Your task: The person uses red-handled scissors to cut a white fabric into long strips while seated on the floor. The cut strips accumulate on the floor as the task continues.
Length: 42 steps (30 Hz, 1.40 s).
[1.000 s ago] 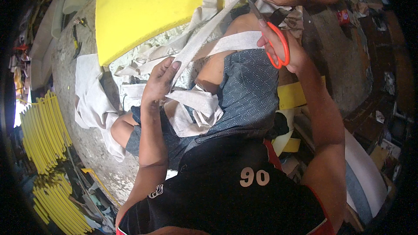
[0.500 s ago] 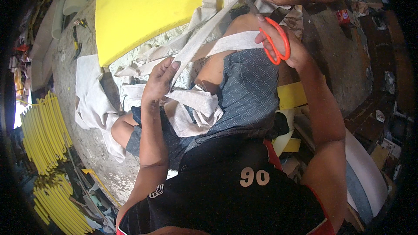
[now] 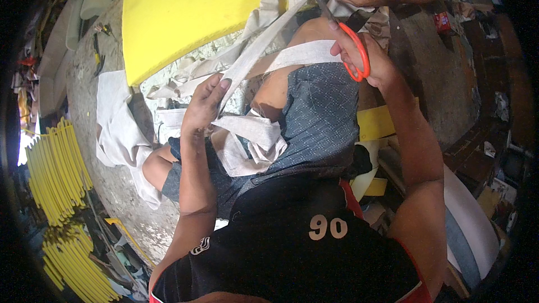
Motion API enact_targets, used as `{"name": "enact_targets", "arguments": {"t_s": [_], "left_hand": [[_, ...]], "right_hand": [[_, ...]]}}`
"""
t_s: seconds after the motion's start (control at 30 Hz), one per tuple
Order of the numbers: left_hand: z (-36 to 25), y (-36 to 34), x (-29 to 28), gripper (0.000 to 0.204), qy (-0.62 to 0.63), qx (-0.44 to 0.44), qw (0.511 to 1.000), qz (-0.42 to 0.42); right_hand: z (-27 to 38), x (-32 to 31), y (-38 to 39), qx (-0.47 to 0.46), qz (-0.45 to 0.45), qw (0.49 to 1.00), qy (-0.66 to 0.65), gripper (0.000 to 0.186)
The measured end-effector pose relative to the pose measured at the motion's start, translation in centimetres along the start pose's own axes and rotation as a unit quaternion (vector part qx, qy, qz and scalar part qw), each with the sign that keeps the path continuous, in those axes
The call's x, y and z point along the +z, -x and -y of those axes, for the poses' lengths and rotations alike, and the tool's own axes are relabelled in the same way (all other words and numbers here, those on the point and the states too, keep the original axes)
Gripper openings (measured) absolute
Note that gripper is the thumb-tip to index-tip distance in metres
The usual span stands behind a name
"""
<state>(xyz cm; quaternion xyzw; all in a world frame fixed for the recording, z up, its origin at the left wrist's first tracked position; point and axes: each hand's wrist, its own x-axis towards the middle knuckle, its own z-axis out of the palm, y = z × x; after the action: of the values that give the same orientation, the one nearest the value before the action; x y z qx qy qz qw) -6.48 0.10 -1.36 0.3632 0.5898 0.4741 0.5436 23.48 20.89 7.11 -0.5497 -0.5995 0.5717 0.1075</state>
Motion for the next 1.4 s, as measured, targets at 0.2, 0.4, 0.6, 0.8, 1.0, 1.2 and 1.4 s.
{"name": "enact_targets", "arguments": {"t_s": [0.2,0.4,0.6,0.8,1.0,1.2,1.4], "left_hand": [[0.0,0.1,-0.2,0.026,-0.017,0.021,1.000,-0.012],[-0.1,1.4,-3.0,0.025,0.025,-0.048,0.998,-0.022],[0.8,1.4,-2.4,0.024,0.019,-0.028,0.999,-0.010],[1.1,1.4,-2.4,0.025,0.008,-0.024,1.000,-0.006],[1.4,1.3,-2.6,0.026,0.003,-0.020,1.000,-0.009],[1.3,1.4,-2.5,0.026,0.005,-0.011,1.000,-0.008],[0.1,1.5,-1.9,0.027,0.016,-0.024,0.999,-0.016]], "right_hand": [[-0.5,-0.3,0.4,-0.016,0.017,1.000,-0.005,0.059],[-0.6,-0.4,1.1,-0.020,0.028,0.999,0.013,0.062],[-0.4,-0.2,0.4,-0.009,0.027,1.000,0.004,0.064],[0.3,-0.4,0.1,-0.008,0.023,1.000,0.006,0.065],[0.8,-0.5,0.6,-0.009,0.019,0.999,0.026,0.065],[0.6,-0.7,0.6,-0.002,0.027,0.999,0.027,0.063],[1.1,-0.2,0.5,-0.016,0.030,0.999,0.021,0.063]]}}
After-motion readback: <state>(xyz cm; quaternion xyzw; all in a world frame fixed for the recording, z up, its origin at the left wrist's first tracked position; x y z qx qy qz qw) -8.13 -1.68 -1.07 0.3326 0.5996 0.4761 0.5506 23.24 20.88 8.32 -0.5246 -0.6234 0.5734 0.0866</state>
